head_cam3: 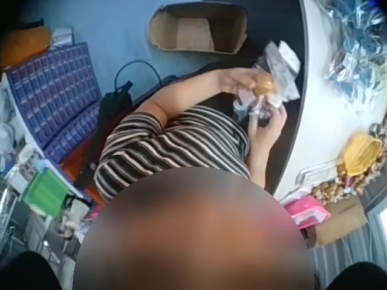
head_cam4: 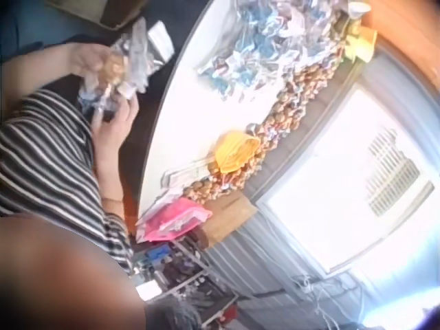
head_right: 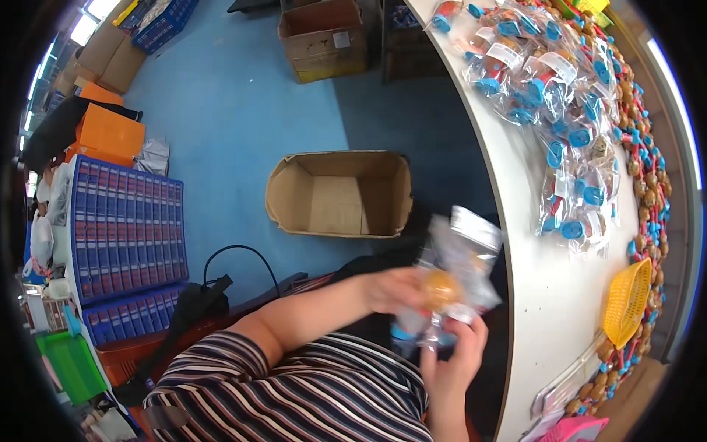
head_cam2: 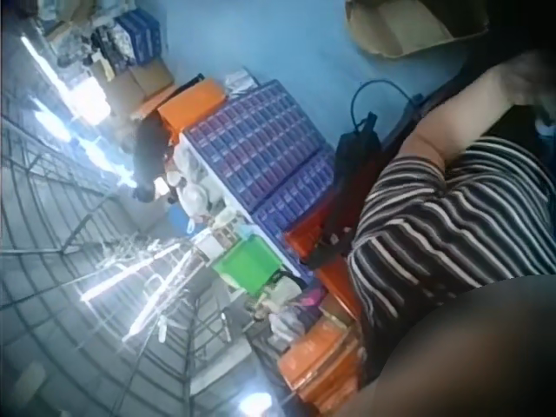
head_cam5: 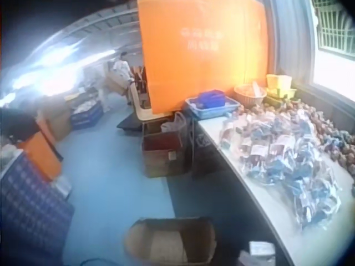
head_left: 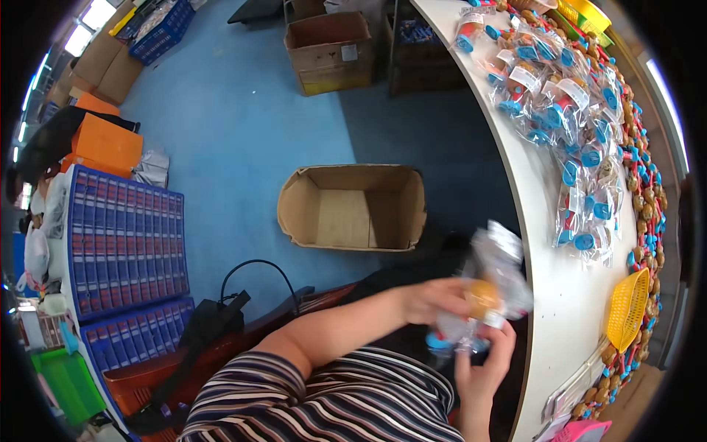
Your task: Packing small toy figures into plastic bags and placing the packed items into a shipping box.
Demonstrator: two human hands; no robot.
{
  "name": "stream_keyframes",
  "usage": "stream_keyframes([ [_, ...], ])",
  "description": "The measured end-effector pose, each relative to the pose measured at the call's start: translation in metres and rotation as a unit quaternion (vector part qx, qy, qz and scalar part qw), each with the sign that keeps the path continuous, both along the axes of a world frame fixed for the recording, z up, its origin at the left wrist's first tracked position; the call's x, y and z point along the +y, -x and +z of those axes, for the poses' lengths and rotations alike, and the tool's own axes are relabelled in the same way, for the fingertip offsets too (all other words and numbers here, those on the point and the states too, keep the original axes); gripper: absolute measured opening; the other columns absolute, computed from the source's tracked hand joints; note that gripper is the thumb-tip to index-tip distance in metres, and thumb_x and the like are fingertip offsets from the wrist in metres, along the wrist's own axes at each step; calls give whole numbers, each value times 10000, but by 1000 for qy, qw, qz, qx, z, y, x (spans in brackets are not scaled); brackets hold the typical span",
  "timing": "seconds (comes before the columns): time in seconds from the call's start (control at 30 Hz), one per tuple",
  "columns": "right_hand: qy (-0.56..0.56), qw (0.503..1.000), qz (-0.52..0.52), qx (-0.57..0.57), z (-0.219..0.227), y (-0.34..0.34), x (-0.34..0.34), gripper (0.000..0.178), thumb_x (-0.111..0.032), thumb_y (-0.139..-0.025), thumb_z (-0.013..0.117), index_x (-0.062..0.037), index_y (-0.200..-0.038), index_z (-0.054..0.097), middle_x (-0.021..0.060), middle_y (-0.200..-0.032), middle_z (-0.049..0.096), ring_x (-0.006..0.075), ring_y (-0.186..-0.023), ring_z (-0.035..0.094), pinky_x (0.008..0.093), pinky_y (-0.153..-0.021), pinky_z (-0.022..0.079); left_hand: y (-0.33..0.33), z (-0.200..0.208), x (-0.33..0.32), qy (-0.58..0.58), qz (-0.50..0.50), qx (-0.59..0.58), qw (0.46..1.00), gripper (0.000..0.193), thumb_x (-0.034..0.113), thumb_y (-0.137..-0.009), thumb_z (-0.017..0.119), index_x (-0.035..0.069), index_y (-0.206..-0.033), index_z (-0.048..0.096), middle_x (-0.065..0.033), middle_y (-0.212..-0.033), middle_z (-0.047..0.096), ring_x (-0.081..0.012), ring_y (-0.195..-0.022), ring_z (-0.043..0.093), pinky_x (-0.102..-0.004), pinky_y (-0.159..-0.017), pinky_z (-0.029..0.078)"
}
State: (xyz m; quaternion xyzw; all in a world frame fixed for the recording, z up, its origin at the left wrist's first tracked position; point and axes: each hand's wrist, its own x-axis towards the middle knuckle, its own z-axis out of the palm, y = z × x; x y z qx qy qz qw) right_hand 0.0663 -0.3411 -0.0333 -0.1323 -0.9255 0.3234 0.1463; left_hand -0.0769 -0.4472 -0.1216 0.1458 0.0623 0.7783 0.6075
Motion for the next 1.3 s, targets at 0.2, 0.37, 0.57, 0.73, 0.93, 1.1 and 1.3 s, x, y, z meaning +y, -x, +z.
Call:
stream_keyframes([
  [0.2,59,992,102,-32,-8,69,41,488,13,-743,742,0,-1200,573,229,-1293,564,382,-1149,590,410,-937,502,141,-113,-56,432,240,87,865,370,203,-850,719,8,-1142,606,-92,-1004,681,-195,-872,673,-350,-755,544],
  [0.37,-58,996,-57,47,-12,71,128,209,126,-813,567,60,-1006,613,218,-1038,655,319,-930,653,375,-863,521,207,-353,25,625,232,67,743,364,262,-804,766,34,-1067,657,-62,-922,686,-177,-791,658,-322,-681,517],
  [0.57,-96,990,-86,-62,-63,88,180,390,-152,-783,689,4,-1119,567,262,-1309,501,443,-1231,464,509,-1009,396,235,-534,69,762,-9,499,412,414,348,-828,571,36,-1068,696,-201,-1160,653,-355,-1095,622,-411,-930,502],
  [0.73,-188,971,-20,-146,-83,140,187,750,-342,-743,802,-108,-1349,426,277,-1438,368,504,-1308,356,640,-1050,280,244,-666,84,709,-199,541,405,539,366,-885,533,38,-1313,517,-213,-1316,547,-368,-1208,546,-435,-989,461],
  [0.93,-207,971,-3,-122,-82,161,200,801,-306,-734,820,-106,-1382,395,286,-1431,380,517,-1294,367,652,-1043,298,295,-675,89,774,-48,439,454,668,423,-939,476,56,-1478,333,-219,-1489,381,-416,-1322,421,-438,-1046,412],
  [1.1,-215,961,-20,-173,-63,168,214,789,-344,-754,799,-136,-1397,392,274,-1470,334,487,-1333,348,658,-1066,254,312,-375,152,660,548,260,443,286,130,-936,629,10,-1179,538,-91,-1099,554,-146,-902,540,-293,-775,470],
  [1.3,-195,971,-46,-131,-26,152,207,706,-374,-717,789,-116,-1299,485,257,-1412,412,483,-1311,373,616,-1078,225,343,49,201,391,589,501,500,455,146,-844,676,23,-1243,496,-117,-1245,503,-235,-1080,498,-365,-924,391],
])
